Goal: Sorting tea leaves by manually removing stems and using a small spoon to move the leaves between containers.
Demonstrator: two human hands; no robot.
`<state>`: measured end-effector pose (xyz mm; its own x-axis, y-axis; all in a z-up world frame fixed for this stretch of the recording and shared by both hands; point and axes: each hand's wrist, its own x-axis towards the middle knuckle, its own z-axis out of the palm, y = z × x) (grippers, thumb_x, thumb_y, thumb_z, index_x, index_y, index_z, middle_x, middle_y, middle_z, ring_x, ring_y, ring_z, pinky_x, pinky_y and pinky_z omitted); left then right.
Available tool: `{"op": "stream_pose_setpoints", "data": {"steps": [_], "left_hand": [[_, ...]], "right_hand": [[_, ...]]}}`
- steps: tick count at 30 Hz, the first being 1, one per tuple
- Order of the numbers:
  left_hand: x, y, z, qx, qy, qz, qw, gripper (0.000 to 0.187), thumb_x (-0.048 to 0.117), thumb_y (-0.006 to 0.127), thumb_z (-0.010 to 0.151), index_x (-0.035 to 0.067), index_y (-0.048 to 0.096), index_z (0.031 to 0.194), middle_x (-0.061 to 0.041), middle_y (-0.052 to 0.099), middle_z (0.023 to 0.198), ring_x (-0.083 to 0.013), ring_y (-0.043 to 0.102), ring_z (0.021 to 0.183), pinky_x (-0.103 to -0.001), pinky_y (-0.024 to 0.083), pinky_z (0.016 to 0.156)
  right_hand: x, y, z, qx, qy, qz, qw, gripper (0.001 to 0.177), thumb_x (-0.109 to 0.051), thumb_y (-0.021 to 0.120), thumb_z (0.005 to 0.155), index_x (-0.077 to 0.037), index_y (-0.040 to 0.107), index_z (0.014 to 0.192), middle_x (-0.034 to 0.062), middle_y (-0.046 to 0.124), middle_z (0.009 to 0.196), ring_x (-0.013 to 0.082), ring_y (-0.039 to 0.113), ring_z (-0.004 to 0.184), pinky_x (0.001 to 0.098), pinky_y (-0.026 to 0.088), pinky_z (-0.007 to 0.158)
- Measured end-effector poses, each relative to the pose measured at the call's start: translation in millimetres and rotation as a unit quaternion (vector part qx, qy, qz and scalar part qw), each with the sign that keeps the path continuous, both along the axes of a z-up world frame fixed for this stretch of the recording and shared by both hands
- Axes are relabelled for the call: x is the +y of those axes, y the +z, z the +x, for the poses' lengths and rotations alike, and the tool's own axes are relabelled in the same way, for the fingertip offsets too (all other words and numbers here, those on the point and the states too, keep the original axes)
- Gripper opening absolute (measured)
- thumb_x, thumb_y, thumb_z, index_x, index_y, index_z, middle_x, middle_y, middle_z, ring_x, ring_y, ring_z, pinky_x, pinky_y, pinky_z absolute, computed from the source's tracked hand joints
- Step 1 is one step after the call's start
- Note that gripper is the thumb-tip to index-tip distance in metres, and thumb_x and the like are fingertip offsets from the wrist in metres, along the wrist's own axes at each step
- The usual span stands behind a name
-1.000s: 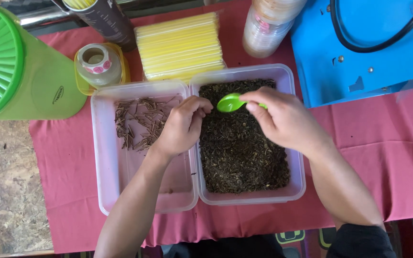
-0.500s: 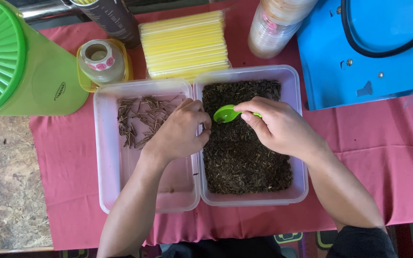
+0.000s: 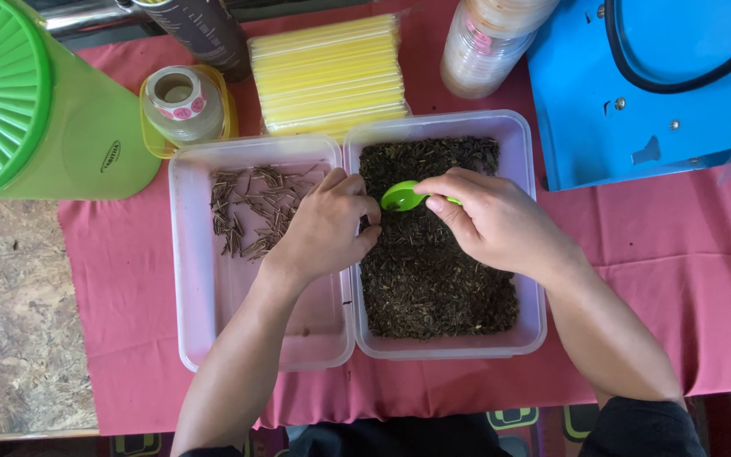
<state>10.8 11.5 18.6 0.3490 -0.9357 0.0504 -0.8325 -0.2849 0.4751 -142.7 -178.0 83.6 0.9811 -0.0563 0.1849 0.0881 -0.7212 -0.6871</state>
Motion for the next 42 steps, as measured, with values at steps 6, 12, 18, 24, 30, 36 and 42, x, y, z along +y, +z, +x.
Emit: {"op": "stream_pose_setpoints", "data": {"steps": [6,12,18,24,30,36,42], "left_hand": [[-1,-4,0,-0.001,0.004,-0.006,1.0,0.011,0.027,0.077,0.077,0.017,0.073,0.074,-0.005,0.058,0.083,-0.0284,0.059,0.094,-0.042,0.055,0.08],[-1,-6,2,0.044,-0.01,-0.069,0.997,0.005,0.015,0.075,0.082,0.011,0.074,0.084,-0.009,0.064,0.082,-0.0335,0.065,0.086,-0.045,0.056,0.078],[6,9,9,0.159,0.034,-0.132,0.978,0.009,0.004,0.068,0.091,0.007,0.067,0.099,-0.015,0.068,0.083,-0.0363,0.07,0.082,-0.046,0.055,0.076],[-2,9,-1,0.208,0.038,-0.165,0.963,0.017,-0.004,0.073,0.086,0.006,0.071,0.1,-0.012,0.071,0.081,-0.0297,0.071,0.076,-0.039,0.056,0.076],[-8,0,-7,0.237,0.046,-0.162,0.957,0.032,-0.006,0.075,0.081,0.007,0.071,0.11,-0.011,0.075,0.085,-0.0257,0.073,0.077,-0.037,0.059,0.077],[-17,12,-15,0.208,0.037,-0.182,0.96,0.018,-0.007,0.074,0.083,0.004,0.077,0.096,-0.014,0.075,0.081,-0.0297,0.074,0.074,-0.036,0.059,0.071],[-16,1,-19,0.196,0.019,-0.225,0.954,0.012,-0.005,0.071,0.087,0.003,0.076,0.095,-0.016,0.074,0.081,-0.035,0.073,0.077,-0.039,0.059,0.071]], "right_hand": [[-12,13,-9,-0.006,-0.026,-0.021,0.999,0.024,-0.011,0.052,0.108,0.001,0.072,0.116,0.0167,0.068,0.081,0.0308,0.066,0.065,0.0384,0.054,0.055],[-15,16,-11,-0.028,-0.022,-0.037,0.999,0.023,-0.013,0.053,0.108,-0.002,0.072,0.114,0.0166,0.069,0.082,0.0329,0.068,0.066,0.0402,0.056,0.057],[-16,17,-15,-0.023,-0.021,-0.045,0.998,0.022,-0.013,0.054,0.107,-0.004,0.073,0.113,0.0159,0.069,0.083,0.0333,0.068,0.067,0.0404,0.056,0.059],[-21,22,-19,-0.015,-0.024,-0.056,0.998,0.022,-0.014,0.052,0.108,-0.005,0.072,0.112,0.0167,0.07,0.085,0.0361,0.07,0.071,0.0427,0.058,0.063],[-30,24,-22,0.002,-0.033,-0.066,0.997,0.022,-0.014,0.052,0.108,-0.005,0.072,0.113,0.018,0.071,0.089,0.0379,0.072,0.077,0.0451,0.058,0.064],[-30,30,-24,0.076,-0.048,-0.059,0.994,0.028,-0.015,0.049,0.108,-0.002,0.073,0.118,0.0196,0.075,0.095,0.0363,0.074,0.083,0.0442,0.061,0.072],[-31,34,-21,0.12,-0.067,-0.092,0.986,0.031,-0.019,0.046,0.11,-0.003,0.072,0.118,0.0198,0.075,0.095,0.0332,0.075,0.082,0.0429,0.061,0.077]]}}
